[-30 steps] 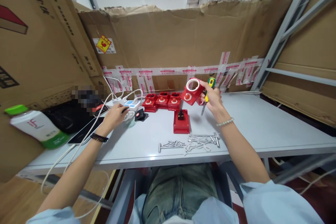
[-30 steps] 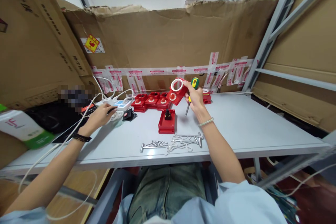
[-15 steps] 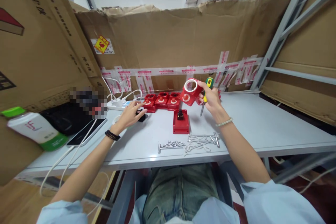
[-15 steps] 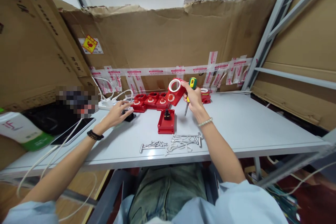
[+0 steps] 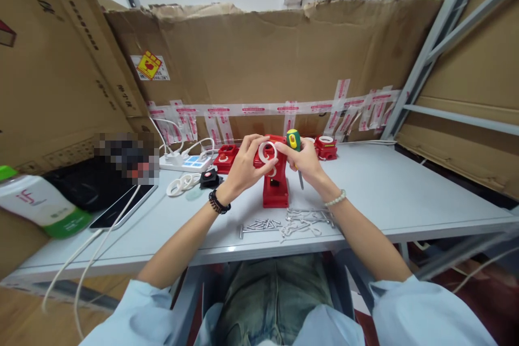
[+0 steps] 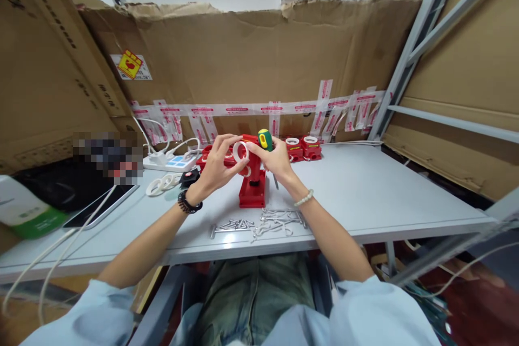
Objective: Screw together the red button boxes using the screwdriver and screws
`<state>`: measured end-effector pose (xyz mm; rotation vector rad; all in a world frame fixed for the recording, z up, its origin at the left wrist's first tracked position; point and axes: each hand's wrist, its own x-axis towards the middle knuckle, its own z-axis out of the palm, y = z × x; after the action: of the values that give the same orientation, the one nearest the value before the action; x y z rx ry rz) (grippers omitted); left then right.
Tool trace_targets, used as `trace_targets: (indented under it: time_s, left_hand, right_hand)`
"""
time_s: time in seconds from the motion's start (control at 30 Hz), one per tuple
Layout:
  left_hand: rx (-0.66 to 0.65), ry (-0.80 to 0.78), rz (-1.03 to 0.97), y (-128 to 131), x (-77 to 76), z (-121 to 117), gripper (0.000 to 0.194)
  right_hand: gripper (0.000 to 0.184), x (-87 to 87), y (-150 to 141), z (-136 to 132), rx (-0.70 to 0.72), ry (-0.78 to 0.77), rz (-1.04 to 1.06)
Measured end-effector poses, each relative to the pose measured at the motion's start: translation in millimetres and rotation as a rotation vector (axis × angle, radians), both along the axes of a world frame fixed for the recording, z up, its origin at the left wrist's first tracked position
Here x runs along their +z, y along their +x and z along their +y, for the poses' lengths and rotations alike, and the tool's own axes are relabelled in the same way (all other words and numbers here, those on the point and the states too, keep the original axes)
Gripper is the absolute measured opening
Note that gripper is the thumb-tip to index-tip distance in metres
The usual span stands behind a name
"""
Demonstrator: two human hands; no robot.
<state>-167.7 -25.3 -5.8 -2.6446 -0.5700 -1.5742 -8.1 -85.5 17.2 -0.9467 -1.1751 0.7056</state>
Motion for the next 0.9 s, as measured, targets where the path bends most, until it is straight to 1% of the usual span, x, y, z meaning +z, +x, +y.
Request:
trace_targets:
  time_s: [0.07,0.13,0.2,0.3,0.37,0.5,0.6,0.7,0.77,0.83,0.9]
  left_hand:
    - [0.013,0.054,-0.02,-4.3,-3.5,0.1,0.048]
    - [0.02,0.085,-0.035,-8.8,-4.0,0.4,0.044]
    - [0.03,0.086,-0.056,-12.7,-2.2,1.1,0.041]
    - [0.046,0.071,-0.142,-17.0,1.9,2.4,0.043]
    - [0.013,0.07,-0.19,-18.7,3.4,2.7,0.043]
    - [-0.114,0.081,-0.184,-19.6,2.8,0.9,0.044]
    - [-0.12,0.117,-0.149,-19.6,1.6,-1.4,0.045]
    - [-0.118,0.15,-0.12,-19.3,0.2,-2.6,0.042]
    - [-0.139,0.129,-0.137,-18.0,-1.8,-2.8,0.04]
    - [-0.158,0.081,-0.172,-15.5,-4.2,-3.2,0.041]
    - [-0.172,0.018,-0.207,-12.8,-5.9,-3.8,0.043]
  right_hand:
    - [0.051,-0.9,-1.6,-0.3,0.001,0.005,0.007]
    - [0.05,-1.7,-2.4,0.5,0.014,0.01,0.014]
    - [0.046,-1.9,-1.5,2.3,0.028,0.014,0.041]
    - [0.043,-1.2,2.9,5.7,0.037,0.008,0.11]
    - [0.043,-0.8,6.4,7.0,0.099,-0.02,0.136]
    - [0.043,-2.1,10.3,5.8,0.329,-0.087,0.106]
    - [0.045,-5.2,9.7,3.8,0.396,-0.101,0.04]
    - [0.046,-8.8,6.6,2.4,0.423,-0.097,-0.011]
    - [0.046,-11.0,3.3,1.9,0.418,-0.076,-0.037]
    - [0.045,-12.8,0.0,1.9,0.371,-0.036,-0.079]
    - [0.044,-14.0,-2.5,2.4,0.294,0.029,-0.151]
